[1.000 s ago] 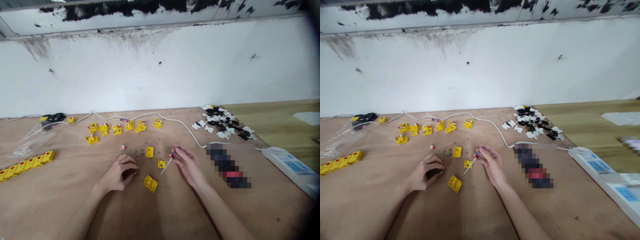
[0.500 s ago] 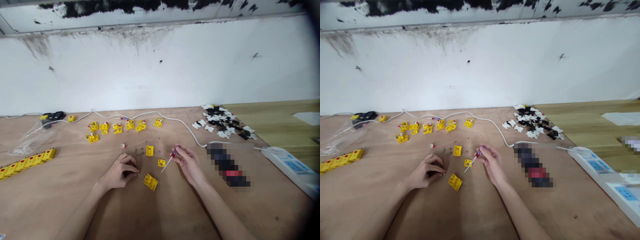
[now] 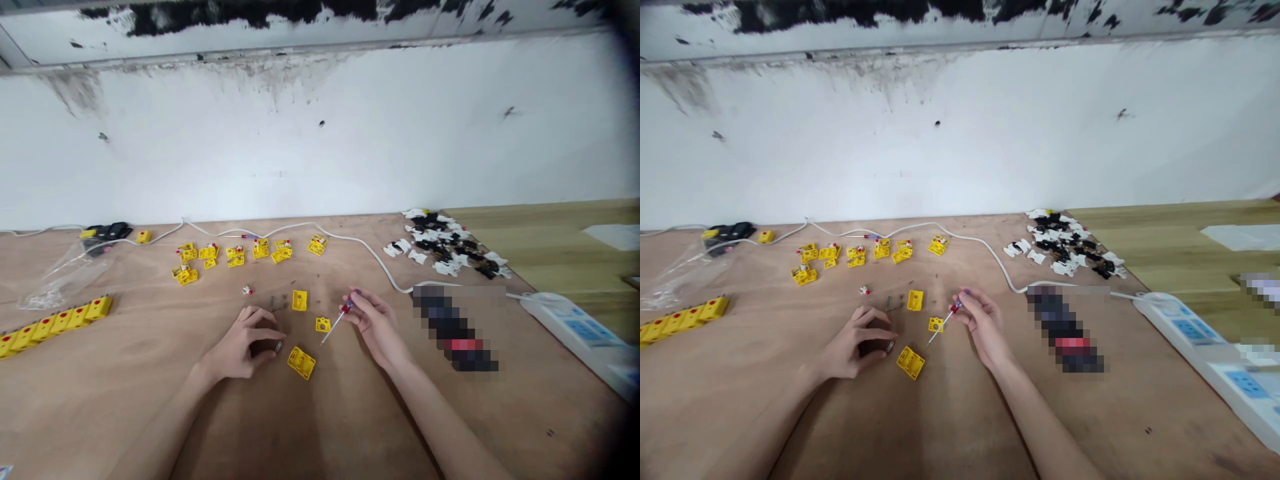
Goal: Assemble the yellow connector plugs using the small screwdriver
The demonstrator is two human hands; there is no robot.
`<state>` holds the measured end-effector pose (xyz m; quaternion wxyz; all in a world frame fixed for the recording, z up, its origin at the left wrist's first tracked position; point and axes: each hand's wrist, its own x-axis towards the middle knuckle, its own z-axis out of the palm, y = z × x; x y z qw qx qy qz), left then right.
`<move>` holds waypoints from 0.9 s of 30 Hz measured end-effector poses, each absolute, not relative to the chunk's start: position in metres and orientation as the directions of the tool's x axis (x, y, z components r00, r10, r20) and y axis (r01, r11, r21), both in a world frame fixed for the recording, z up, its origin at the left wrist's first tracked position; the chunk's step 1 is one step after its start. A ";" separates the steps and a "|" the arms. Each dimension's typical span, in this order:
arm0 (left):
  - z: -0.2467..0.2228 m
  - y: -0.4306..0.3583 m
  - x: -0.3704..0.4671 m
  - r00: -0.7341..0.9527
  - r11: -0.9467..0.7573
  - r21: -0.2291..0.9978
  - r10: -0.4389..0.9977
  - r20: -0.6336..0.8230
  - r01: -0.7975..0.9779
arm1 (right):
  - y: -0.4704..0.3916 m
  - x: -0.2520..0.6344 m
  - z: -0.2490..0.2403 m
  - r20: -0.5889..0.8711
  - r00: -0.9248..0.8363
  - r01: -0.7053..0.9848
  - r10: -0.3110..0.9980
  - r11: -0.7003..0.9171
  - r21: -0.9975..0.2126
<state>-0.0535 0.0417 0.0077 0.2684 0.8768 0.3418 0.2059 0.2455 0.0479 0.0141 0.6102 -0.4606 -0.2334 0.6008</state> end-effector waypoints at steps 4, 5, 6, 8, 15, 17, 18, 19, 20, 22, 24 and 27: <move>0.007 0.041 -0.052 0.687 -0.628 0.604 0.705 0.177 0.490 | 0.048 0.246 0.013 -0.269 0.170 -0.516 0.948 -0.147 -0.844; 0.007 0.041 -0.052 0.685 -0.625 0.606 0.707 0.174 0.491 | 0.048 0.246 0.012 -0.270 0.169 -0.516 0.948 -0.149 -0.844; 0.007 0.041 -0.052 0.684 -0.622 0.609 0.709 0.171 0.492 | 0.048 0.246 0.012 -0.271 0.169 -0.516 0.948 -0.149 -0.844; 0.007 0.041 -0.052 0.682 -0.616 0.613 0.712 0.166 0.494 | 0.049 0.246 0.011 -0.274 0.169 -0.518 0.947 -0.152 -0.842; 0.006 0.040 -0.050 0.662 -0.600 0.630 0.729 0.177 0.493 | 0.049 0.246 0.013 -0.272 0.169 -0.521 0.947 -0.149 -0.841; 0.005 0.039 -0.048 0.649 -0.593 0.643 0.737 0.191 0.484 | 0.048 0.246 0.013 -0.271 0.171 -0.519 0.947 -0.148 -0.842; 0.004 0.038 -0.046 0.643 -0.591 0.654 0.739 0.203 0.473 | 0.048 0.246 0.013 -0.272 0.170 -0.519 0.947 -0.149 -0.842; 0.003 0.036 -0.043 0.640 -0.591 0.666 0.738 0.216 0.456 | 0.048 0.246 0.013 -0.273 0.169 -0.519 0.947 -0.150 -0.841; 0.003 0.035 -0.040 0.640 -0.592 0.678 0.733 0.229 0.436 | 0.048 0.245 0.013 -0.275 0.168 -0.521 0.947 -0.152 -0.840; 0.004 0.032 -0.035 0.651 -0.598 0.698 0.718 0.247 0.395 | 0.048 0.245 0.013 -0.278 0.165 -0.524 0.946 -0.155 -0.838; 0.005 0.029 -0.029 0.668 -0.601 0.707 0.703 0.245 0.373 | 0.048 0.244 0.014 -0.279 0.164 -0.524 0.946 -0.156 -0.838; 0.006 0.027 -0.026 0.693 -0.601 0.704 0.688 0.216 0.378 | 0.048 0.244 0.014 -0.275 0.167 -0.523 0.947 -0.151 -0.839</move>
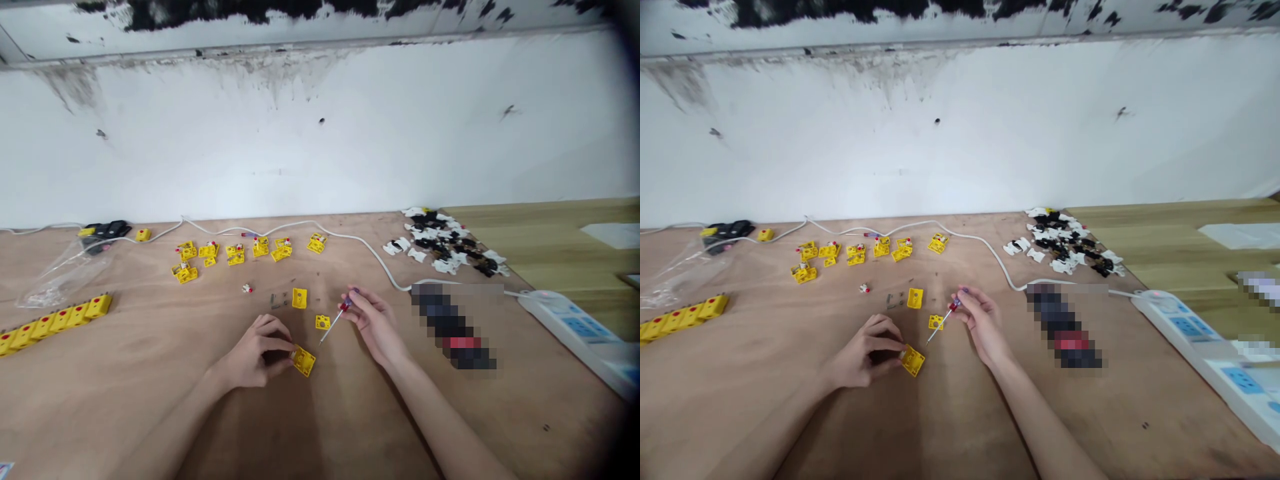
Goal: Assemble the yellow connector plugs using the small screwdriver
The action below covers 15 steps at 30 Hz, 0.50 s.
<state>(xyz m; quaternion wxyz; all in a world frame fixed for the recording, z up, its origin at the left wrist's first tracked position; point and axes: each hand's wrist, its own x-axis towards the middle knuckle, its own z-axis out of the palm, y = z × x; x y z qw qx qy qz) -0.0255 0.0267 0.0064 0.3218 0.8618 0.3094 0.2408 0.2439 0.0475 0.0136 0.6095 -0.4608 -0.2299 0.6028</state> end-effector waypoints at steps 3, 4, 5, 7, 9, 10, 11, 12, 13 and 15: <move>0.006 0.027 -0.025 0.699 -0.598 0.692 0.690 0.188 0.405 | 0.048 0.244 0.013 -0.276 0.170 -0.520 0.946 -0.151 -0.840; 0.006 0.027 -0.025 0.693 -0.594 0.689 0.697 0.184 0.416 | 0.047 0.244 0.013 -0.276 0.170 -0.520 0.946 -0.152 -0.841; 0.005 0.027 -0.024 0.682 -0.590 0.687 0.707 0.185 0.425 | 0.047 0.243 0.013 -0.274 0.169 -0.519 0.947 -0.150 -0.841; 0.004 0.026 -0.021 0.660 -0.582 0.688 0.725 0.196 0.434 | 0.046 0.242 0.012 -0.264 0.164 -0.517 0.950 -0.145 -0.843; 0.002 0.024 -0.016 0.638 -0.571 0.697 0.741 0.210 0.434 | 0.045 0.239 0.012 -0.246 0.163 -0.508 0.956 -0.132 -0.851; 0.000 0.023 -0.013 0.625 -0.563 0.704 0.750 0.215 0.433 | 0.044 0.236 0.011 -0.234 0.166 -0.497 0.958 -0.123 -0.859; -0.001 0.022 -0.011 0.610 -0.554 0.709 0.761 0.220 0.435 | 0.043 0.234 0.010 -0.219 0.173 -0.485 0.960 -0.111 -0.868; -0.003 0.021 -0.008 0.595 -0.546 0.714 0.772 0.226 0.438 | 0.042 0.231 0.009 -0.202 0.181 -0.470 0.963 -0.096 -0.877; -0.004 0.020 -0.007 0.580 -0.540 0.717 0.781 0.231 0.441 | 0.041 0.229 0.008 -0.181 0.191 -0.454 0.965 -0.077 -0.888; -0.007 0.019 -0.005 0.561 -0.534 0.721 0.791 0.242 0.441 | 0.039 0.224 0.006 -0.134 0.203 -0.420 0.970 -0.037 -0.907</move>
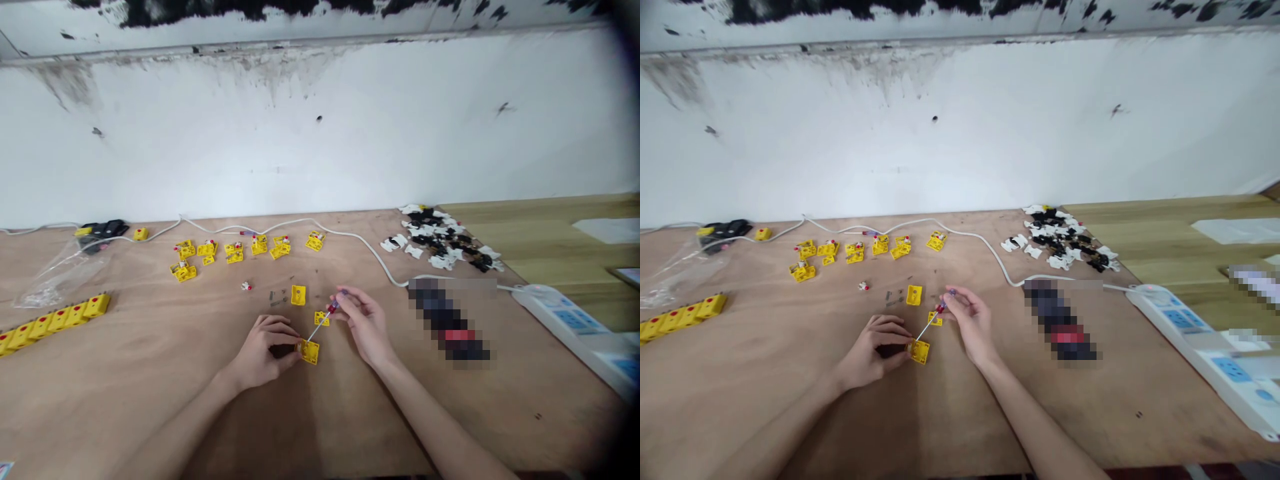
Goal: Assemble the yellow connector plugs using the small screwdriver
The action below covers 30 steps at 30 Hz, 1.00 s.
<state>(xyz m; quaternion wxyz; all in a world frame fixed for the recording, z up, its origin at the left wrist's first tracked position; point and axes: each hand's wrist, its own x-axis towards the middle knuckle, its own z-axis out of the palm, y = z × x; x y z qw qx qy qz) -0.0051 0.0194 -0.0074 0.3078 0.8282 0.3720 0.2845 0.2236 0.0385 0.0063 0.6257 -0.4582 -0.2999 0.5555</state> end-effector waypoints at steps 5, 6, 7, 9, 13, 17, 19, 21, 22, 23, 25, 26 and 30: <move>-0.014 0.021 -0.007 0.557 -0.529 0.731 0.793 0.246 0.430 | 0.034 0.216 0.004 -0.031 0.219 -0.337 0.975 0.045 -0.940; -0.014 0.021 -0.008 0.559 -0.530 0.731 0.792 0.246 0.429 | 0.033 0.215 0.005 -0.018 0.223 -0.322 0.975 0.056 -0.945; -0.015 0.021 -0.008 0.563 -0.532 0.730 0.789 0.246 0.428 | 0.032 0.214 0.005 -0.006 0.226 -0.310 0.974 0.066 -0.949; -0.015 0.021 -0.009 0.570 -0.537 0.727 0.785 0.243 0.429 | 0.031 0.213 0.005 0.013 0.227 -0.290 0.974 0.081 -0.954; -0.014 0.020 -0.009 0.577 -0.537 0.726 0.781 0.237 0.429 | 0.030 0.211 0.006 0.029 0.205 -0.261 0.978 0.083 -0.962; -0.015 0.020 -0.010 0.573 -0.530 0.734 0.785 0.236 0.424 | 0.029 0.210 0.007 0.047 0.196 -0.235 0.980 0.093 -0.968; -0.017 0.020 -0.010 0.567 -0.524 0.738 0.790 0.233 0.425 | 0.028 0.210 0.008 0.064 0.192 -0.226 0.979 0.107 -0.968; -0.018 0.020 -0.010 0.560 -0.515 0.743 0.796 0.229 0.429 | 0.027 0.210 0.008 0.088 0.183 -0.217 0.979 0.128 -0.968; -0.018 0.021 -0.010 0.556 -0.510 0.744 0.800 0.226 0.431 | 0.026 0.210 0.009 0.102 0.178 -0.213 0.979 0.139 -0.967; -0.018 0.021 -0.010 0.553 -0.507 0.745 0.802 0.225 0.433 | 0.024 0.209 0.009 0.117 0.171 -0.209 0.978 0.153 -0.966; -0.018 0.021 -0.010 0.548 -0.505 0.746 0.805 0.226 0.435 | 0.022 0.208 0.010 0.150 0.152 -0.203 0.977 0.179 -0.963; -0.018 0.021 -0.010 0.547 -0.506 0.745 0.805 0.228 0.434 | 0.021 0.208 0.010 0.166 0.141 -0.199 0.976 0.192 -0.961; -0.017 0.021 -0.010 0.546 -0.509 0.742 0.805 0.232 0.436 | 0.018 0.205 0.011 0.222 0.110 -0.184 0.969 0.239 -0.953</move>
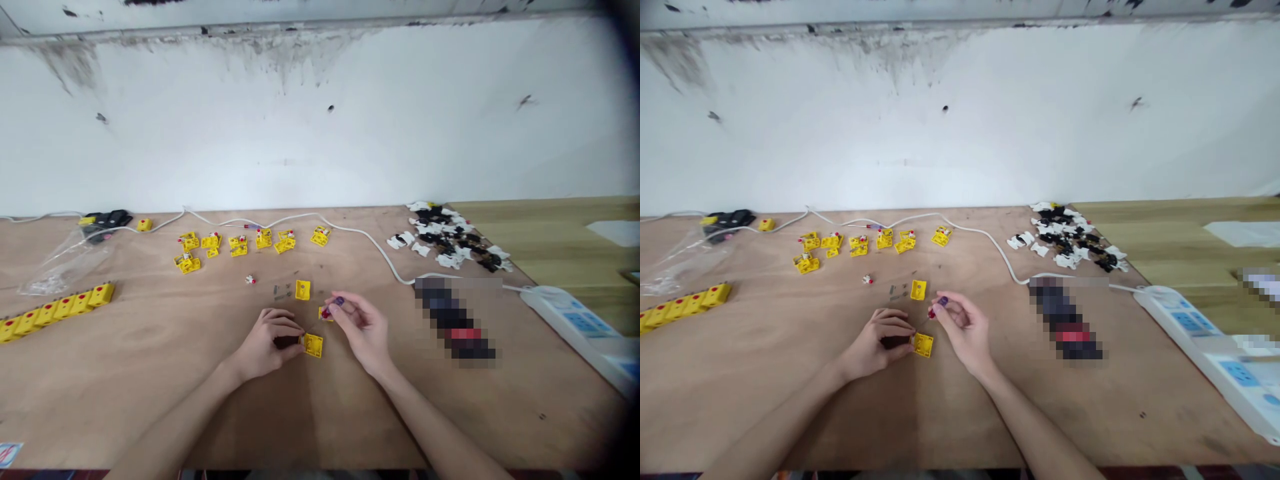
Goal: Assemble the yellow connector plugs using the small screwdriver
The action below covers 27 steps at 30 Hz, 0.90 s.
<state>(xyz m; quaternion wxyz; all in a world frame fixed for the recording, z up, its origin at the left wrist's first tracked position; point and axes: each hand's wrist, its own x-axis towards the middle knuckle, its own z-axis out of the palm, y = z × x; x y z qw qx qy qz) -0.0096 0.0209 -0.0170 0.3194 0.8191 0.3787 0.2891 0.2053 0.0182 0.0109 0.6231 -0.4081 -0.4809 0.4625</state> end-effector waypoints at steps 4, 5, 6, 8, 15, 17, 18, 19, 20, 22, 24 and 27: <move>-0.016 0.021 -0.009 0.547 -0.507 0.742 0.806 0.227 0.439 | 0.015 0.203 0.013 0.261 0.090 -0.165 0.961 0.273 -0.948; -0.016 0.021 -0.009 0.547 -0.505 0.743 0.806 0.224 0.440 | 0.014 0.203 0.014 0.269 0.087 -0.155 0.959 0.279 -0.948; -0.015 0.021 -0.009 0.550 -0.503 0.744 0.806 0.220 0.440 | 0.013 0.203 0.014 0.276 0.085 -0.144 0.957 0.286 -0.947; -0.014 0.021 -0.010 0.559 -0.503 0.743 0.802 0.211 0.441 | 0.011 0.202 0.014 0.289 0.083 -0.117 0.954 0.298 -0.947; -0.007 0.021 -0.010 0.589 -0.519 0.729 0.784 0.198 0.446 | 0.008 0.204 0.009 0.350 0.051 0.010 0.936 0.350 -0.937; -0.008 0.022 -0.010 0.590 -0.515 0.732 0.784 0.192 0.447 | 0.007 0.204 0.007 0.379 0.032 0.025 0.925 0.379 -0.925; -0.008 0.022 -0.010 0.588 -0.510 0.736 0.786 0.189 0.445 | 0.007 0.204 0.006 0.390 0.023 0.028 0.920 0.390 -0.920; -0.009 0.023 -0.010 0.583 -0.502 0.743 0.791 0.187 0.443 | 0.007 0.204 0.005 0.398 0.015 0.032 0.917 0.397 -0.917; -0.010 0.023 -0.010 0.575 -0.490 0.751 0.798 0.183 0.441 | 0.007 0.204 0.005 0.403 0.009 0.036 0.915 0.402 -0.915; -0.012 0.024 -0.010 0.554 -0.463 0.774 0.813 0.176 0.433 | 0.008 0.203 0.004 0.418 0.010 0.053 0.908 0.417 -0.907; -0.012 0.024 -0.010 0.540 -0.442 0.795 0.823 0.176 0.415 | 0.009 0.203 0.006 0.446 0.017 0.095 0.895 0.442 -0.892; -0.011 0.024 -0.009 0.539 -0.437 0.808 0.823 0.182 0.395 | 0.011 0.202 0.010 0.492 0.006 0.140 0.870 0.487 -0.862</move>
